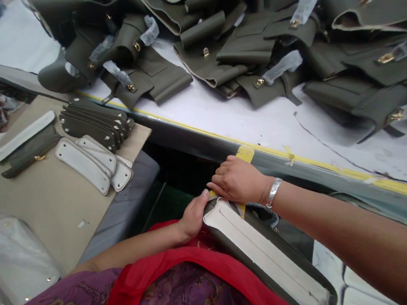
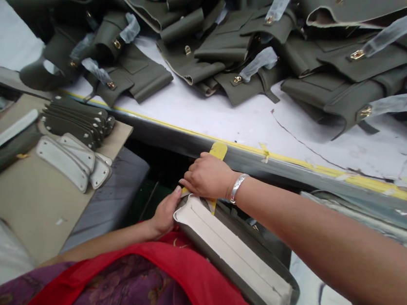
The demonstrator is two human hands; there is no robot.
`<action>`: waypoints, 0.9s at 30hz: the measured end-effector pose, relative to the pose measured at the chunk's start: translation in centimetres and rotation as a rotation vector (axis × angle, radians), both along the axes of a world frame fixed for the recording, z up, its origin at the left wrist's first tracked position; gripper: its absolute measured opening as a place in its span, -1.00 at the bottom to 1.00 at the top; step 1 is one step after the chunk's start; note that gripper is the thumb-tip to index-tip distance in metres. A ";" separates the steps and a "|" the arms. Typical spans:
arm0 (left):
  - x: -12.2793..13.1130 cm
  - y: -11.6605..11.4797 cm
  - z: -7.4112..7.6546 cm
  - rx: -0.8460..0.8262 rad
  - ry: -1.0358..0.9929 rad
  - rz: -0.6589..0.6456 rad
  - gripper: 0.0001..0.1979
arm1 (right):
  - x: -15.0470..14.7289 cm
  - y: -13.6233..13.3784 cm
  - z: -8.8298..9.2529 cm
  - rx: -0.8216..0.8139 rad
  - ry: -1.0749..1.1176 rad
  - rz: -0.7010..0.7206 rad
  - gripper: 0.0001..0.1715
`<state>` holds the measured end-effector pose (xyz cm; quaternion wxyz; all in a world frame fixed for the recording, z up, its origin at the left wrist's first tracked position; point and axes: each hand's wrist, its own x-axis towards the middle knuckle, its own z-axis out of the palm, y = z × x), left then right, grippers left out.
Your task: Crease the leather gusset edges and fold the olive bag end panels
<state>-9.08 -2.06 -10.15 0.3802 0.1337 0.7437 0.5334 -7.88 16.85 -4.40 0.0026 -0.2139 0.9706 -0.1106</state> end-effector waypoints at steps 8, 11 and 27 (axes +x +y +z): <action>-0.4 0.2 0.5 0.049 -0.071 -0.045 -0.46 | -0.1 0.0 -0.1 0.016 -0.044 0.014 -0.44; -0.6 0.1 0.6 0.087 -0.097 -0.073 -0.45 | 0.2 -0.2 -0.1 0.013 -0.035 -0.006 -0.44; -1.9 0.3 0.6 0.138 -0.117 -0.236 -0.51 | 2.2 -0.6 -0.2 -0.011 -0.096 -0.180 -0.43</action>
